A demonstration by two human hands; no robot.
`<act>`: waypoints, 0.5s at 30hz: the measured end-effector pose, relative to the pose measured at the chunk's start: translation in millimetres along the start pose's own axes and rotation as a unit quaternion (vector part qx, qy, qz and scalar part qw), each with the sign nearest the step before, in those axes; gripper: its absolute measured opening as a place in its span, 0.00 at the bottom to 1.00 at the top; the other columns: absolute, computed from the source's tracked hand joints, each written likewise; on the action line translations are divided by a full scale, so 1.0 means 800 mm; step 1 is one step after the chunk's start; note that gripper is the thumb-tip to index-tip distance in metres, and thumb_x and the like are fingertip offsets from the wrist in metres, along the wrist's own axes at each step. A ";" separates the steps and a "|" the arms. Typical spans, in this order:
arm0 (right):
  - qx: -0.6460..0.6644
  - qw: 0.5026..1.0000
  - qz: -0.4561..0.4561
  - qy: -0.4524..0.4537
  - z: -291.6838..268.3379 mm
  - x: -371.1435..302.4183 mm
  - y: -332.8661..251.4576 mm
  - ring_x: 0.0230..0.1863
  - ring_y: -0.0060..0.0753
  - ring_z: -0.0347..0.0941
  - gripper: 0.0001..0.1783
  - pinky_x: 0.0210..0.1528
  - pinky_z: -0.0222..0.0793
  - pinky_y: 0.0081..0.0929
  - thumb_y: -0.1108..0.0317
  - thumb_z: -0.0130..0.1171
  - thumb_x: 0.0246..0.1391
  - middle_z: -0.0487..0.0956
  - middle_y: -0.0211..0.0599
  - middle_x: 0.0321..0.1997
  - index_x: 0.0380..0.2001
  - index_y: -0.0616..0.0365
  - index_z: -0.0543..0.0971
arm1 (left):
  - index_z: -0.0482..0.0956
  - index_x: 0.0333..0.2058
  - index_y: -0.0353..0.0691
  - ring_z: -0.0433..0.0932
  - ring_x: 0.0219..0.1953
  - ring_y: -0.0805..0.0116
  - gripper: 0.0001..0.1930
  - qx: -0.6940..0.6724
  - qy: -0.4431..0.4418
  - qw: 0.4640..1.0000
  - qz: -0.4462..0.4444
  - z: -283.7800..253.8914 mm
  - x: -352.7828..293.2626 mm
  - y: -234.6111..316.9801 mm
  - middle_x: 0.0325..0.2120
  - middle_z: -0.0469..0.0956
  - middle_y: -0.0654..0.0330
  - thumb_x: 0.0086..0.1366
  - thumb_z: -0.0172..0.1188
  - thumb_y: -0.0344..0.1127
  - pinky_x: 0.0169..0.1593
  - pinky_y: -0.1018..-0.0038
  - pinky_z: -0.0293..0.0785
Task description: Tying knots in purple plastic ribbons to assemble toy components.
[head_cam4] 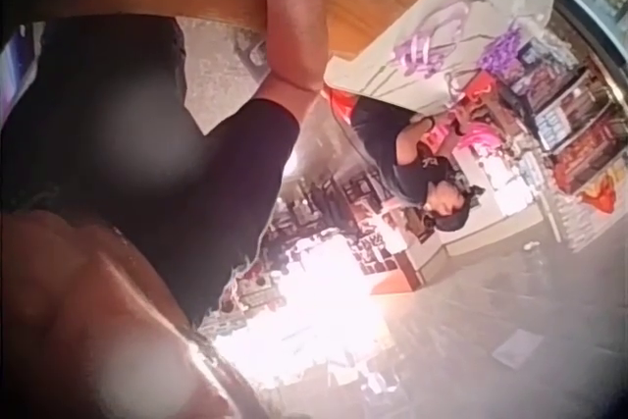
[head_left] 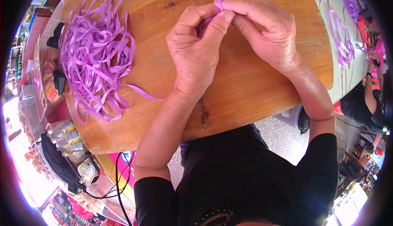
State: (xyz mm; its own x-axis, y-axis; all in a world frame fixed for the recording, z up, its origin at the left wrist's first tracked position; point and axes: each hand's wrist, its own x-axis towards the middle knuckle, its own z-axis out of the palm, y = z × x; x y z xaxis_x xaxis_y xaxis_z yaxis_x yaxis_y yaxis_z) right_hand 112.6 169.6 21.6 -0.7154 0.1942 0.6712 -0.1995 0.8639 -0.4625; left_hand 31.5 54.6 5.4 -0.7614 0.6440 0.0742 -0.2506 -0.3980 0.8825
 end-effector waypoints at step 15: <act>0.423 0.856 0.287 -0.079 -0.018 -0.003 -0.006 0.36 0.18 0.73 0.18 0.41 0.69 0.17 0.81 0.58 0.47 0.78 0.27 0.33 0.43 0.56 0.77 | 0.79 0.31 0.37 0.69 0.25 0.82 0.03 -0.114 -0.084 0.986 -0.083 -0.013 -0.002 0.008 0.24 0.76 0.67 0.58 0.59 0.28 0.30 0.84 0.63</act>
State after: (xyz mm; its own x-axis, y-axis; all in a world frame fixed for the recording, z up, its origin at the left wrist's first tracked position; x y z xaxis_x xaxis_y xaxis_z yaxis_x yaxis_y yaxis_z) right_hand 124.9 171.9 30.3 -0.9263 0.3507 0.1380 -0.1516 -0.0113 -0.9884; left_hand 24.7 44.6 5.7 -0.5932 0.8045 0.0303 -0.5068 -0.4024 0.7624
